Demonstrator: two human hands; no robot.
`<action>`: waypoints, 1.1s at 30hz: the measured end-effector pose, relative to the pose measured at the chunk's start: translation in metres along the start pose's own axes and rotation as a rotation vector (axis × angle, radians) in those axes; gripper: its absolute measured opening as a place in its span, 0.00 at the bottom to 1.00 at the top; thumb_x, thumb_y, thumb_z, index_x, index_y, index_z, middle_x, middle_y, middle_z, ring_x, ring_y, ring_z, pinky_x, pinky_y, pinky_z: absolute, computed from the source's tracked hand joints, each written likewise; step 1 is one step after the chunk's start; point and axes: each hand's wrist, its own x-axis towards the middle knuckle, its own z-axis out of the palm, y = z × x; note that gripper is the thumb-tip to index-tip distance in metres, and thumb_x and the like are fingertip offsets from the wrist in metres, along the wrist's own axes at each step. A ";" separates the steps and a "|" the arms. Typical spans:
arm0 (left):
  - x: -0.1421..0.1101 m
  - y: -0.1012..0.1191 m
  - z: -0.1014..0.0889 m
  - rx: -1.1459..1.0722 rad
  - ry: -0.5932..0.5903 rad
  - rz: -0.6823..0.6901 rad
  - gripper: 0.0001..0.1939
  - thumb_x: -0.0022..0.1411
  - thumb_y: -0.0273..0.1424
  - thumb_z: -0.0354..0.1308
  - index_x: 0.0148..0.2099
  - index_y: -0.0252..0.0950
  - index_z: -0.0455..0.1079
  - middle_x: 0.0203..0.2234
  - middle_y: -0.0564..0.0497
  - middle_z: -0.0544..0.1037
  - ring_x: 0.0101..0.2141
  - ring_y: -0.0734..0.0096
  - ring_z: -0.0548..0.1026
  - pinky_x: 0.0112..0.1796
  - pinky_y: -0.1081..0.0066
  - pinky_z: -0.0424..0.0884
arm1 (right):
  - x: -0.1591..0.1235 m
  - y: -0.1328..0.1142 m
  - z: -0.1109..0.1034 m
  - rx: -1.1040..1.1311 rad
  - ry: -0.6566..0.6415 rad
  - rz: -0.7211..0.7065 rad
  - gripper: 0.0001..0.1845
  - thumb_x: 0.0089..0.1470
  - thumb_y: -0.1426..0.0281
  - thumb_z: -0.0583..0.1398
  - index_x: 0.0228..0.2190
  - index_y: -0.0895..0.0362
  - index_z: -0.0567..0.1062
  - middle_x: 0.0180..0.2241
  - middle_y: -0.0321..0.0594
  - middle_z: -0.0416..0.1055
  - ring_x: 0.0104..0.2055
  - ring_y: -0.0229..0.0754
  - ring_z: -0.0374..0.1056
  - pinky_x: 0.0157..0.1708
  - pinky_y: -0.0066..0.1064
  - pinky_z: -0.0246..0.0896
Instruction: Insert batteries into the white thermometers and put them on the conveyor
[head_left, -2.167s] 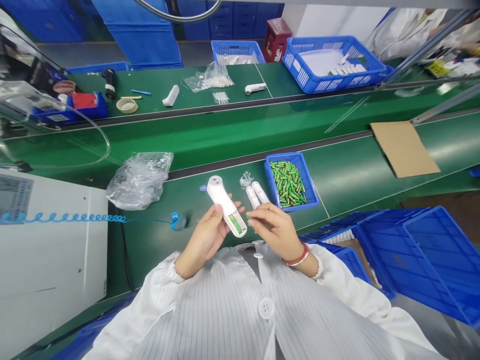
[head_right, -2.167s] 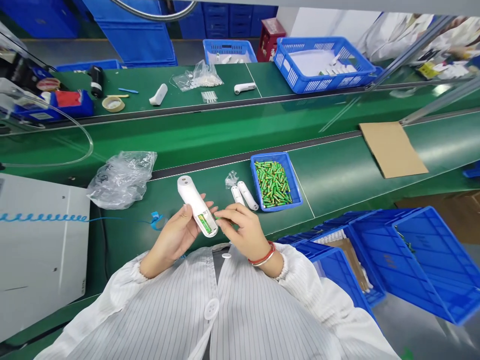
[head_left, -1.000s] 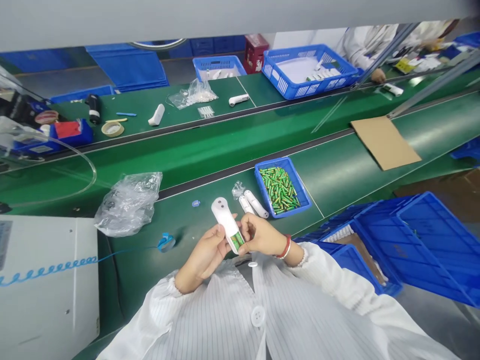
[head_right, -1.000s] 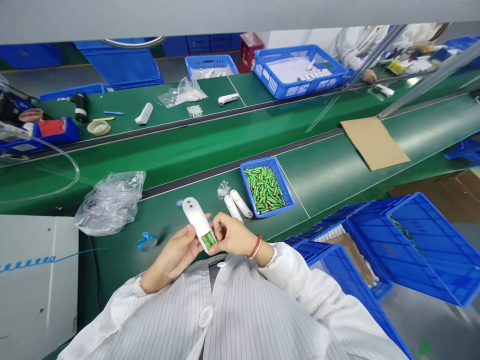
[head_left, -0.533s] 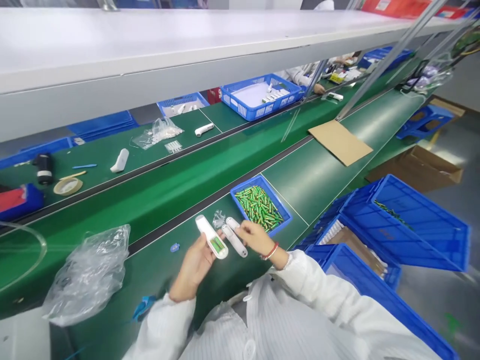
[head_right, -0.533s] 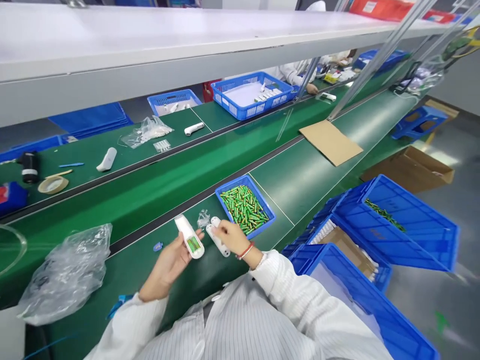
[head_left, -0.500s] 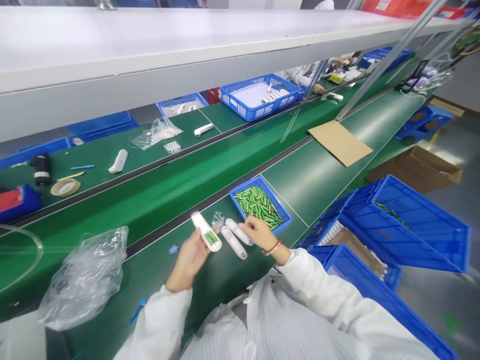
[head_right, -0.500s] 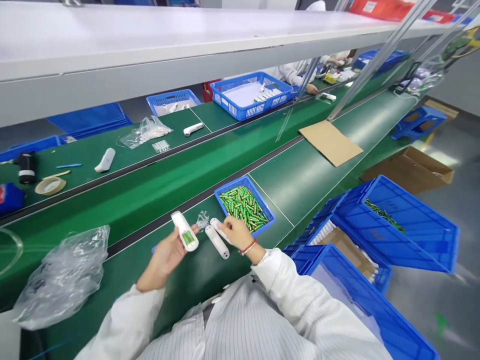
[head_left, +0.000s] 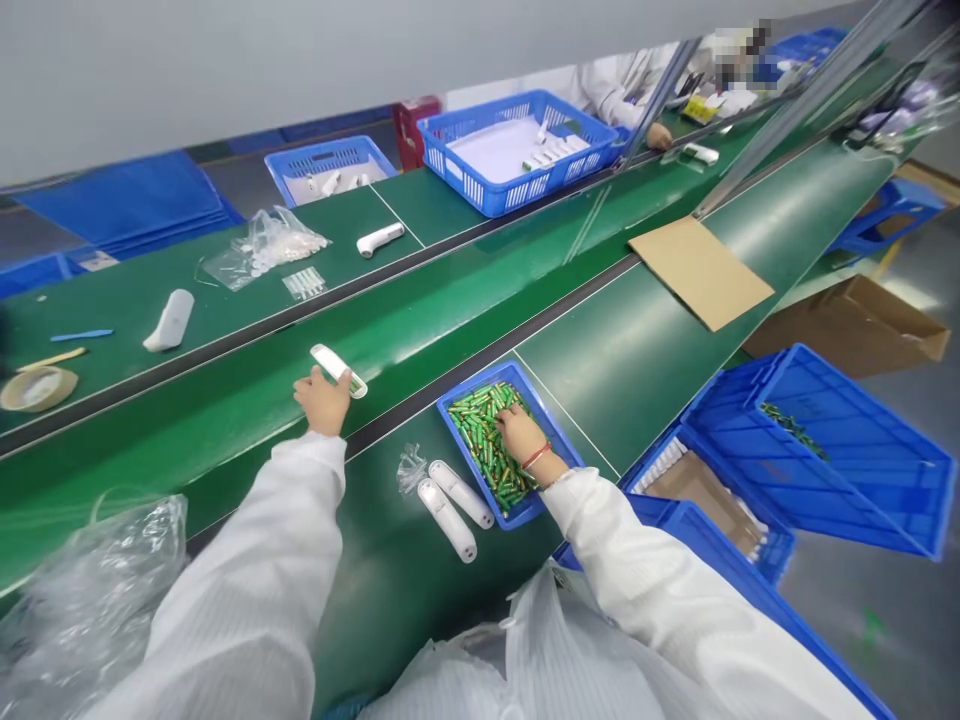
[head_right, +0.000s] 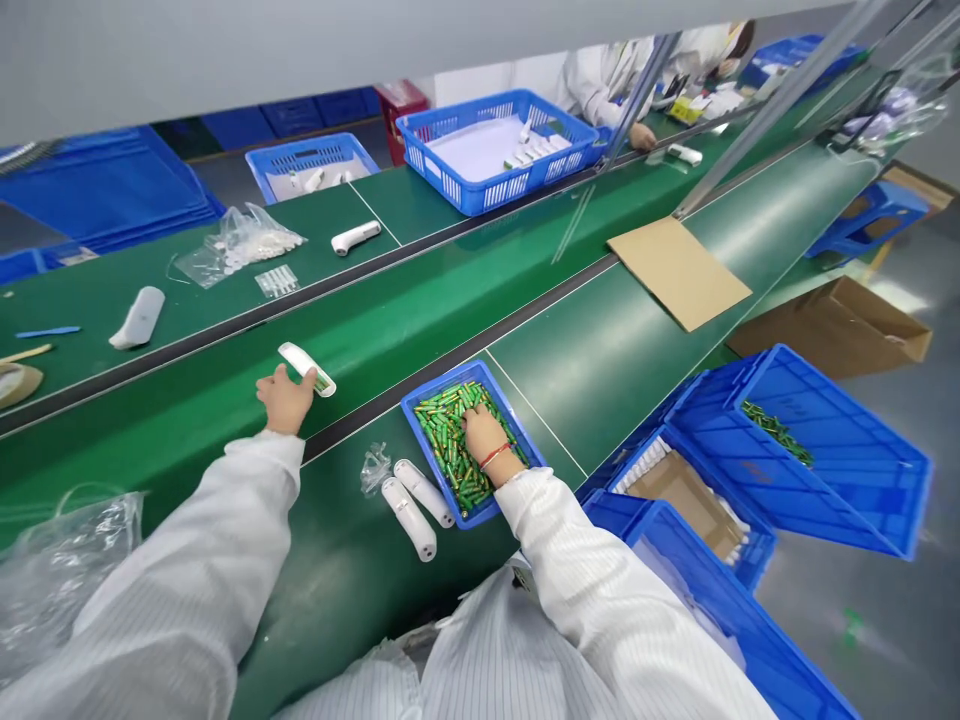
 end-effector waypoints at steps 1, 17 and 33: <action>-0.019 -0.004 -0.003 0.027 -0.031 0.050 0.12 0.58 0.39 0.52 0.36 0.34 0.64 0.35 0.40 0.72 0.42 0.56 0.68 0.46 0.58 0.62 | -0.003 0.002 -0.001 0.013 -0.001 -0.002 0.10 0.55 0.76 0.54 0.34 0.62 0.75 0.37 0.50 0.68 0.36 0.42 0.67 0.43 0.33 0.61; -0.253 -0.069 -0.005 0.494 -0.885 0.335 0.18 0.60 0.35 0.51 0.53 0.46 0.68 0.45 0.42 0.68 0.45 0.55 0.69 0.44 0.59 0.65 | -0.044 -0.010 -0.014 0.463 0.139 -0.144 0.11 0.51 0.67 0.55 0.35 0.57 0.74 0.32 0.41 0.71 0.28 0.38 0.66 0.32 0.34 0.64; -0.260 -0.122 -0.014 0.389 -0.342 0.089 0.32 0.60 0.40 0.50 0.61 0.28 0.54 0.42 0.37 0.68 0.45 0.53 0.67 0.46 0.60 0.62 | -0.119 -0.044 -0.007 1.166 -0.263 0.066 0.19 0.45 0.52 0.61 0.30 0.55 0.68 0.29 0.38 0.73 0.32 0.40 0.72 0.37 0.37 0.68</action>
